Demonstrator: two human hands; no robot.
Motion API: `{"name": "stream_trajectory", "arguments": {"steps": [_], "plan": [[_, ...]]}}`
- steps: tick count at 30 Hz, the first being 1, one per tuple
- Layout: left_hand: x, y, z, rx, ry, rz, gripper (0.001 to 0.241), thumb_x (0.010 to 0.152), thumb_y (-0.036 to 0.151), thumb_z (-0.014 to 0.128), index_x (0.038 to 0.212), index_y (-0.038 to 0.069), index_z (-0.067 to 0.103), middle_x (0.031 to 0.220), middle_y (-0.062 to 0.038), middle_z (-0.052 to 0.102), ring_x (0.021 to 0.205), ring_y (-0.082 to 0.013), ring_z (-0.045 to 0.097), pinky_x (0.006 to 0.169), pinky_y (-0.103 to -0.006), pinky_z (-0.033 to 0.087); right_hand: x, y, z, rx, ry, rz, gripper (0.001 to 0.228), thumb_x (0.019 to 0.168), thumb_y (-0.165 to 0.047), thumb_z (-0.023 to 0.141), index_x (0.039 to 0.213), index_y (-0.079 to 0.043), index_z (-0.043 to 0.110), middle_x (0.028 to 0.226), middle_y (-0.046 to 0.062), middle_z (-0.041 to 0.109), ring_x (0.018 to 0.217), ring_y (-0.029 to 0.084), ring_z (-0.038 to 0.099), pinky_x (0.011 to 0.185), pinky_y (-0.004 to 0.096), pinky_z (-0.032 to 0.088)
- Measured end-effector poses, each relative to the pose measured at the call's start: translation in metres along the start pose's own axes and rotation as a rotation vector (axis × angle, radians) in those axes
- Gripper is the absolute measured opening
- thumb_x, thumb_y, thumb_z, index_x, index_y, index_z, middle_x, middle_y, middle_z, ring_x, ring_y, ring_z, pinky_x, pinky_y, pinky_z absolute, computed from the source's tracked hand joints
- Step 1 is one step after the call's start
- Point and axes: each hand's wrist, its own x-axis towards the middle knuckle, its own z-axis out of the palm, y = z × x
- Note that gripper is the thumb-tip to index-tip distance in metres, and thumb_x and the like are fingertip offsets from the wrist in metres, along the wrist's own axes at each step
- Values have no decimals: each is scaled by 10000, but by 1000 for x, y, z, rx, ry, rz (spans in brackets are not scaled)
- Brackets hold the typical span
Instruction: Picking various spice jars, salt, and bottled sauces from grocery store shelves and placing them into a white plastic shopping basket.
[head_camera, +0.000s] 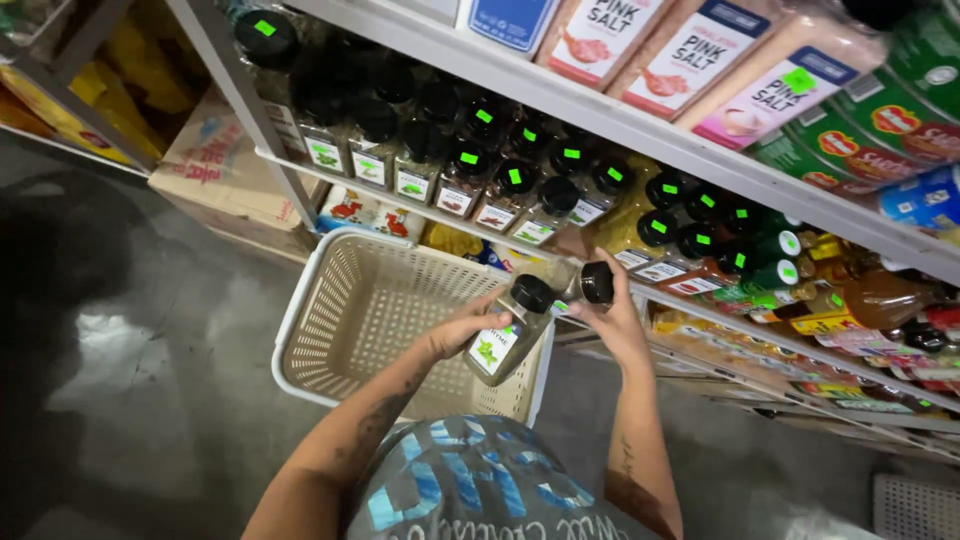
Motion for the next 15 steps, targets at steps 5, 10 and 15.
{"name": "stream_trajectory", "arguments": {"steps": [5,10,15], "plan": [[10,3,3,109,-39,-4,893,856,387,775,1586,84,359,1390,-94,593,1207,-169,583,1005,-319,490,-1,-29,-7,-31,-3,48,939,699,-158,921,1497,-144,426,1307,40,579,1184,182,575,992,322,501],[31,-13,2,436,4,195,791,873,441,787,1488,19,522,1565,-132,415,1458,-255,401,1188,-383,354,10,-46,-18,-510,66,-122,877,666,-136,958,1407,-78,491,1333,122,577,1214,259,591,1038,368,480],[42,-2,19,835,155,286,955,665,525,899,1448,90,570,1508,-182,429,1465,-350,313,1215,-446,303,21,-56,-25,-552,151,-116,923,660,-181,963,1444,-89,484,1419,151,582,1277,296,590,1065,408,475]]}}
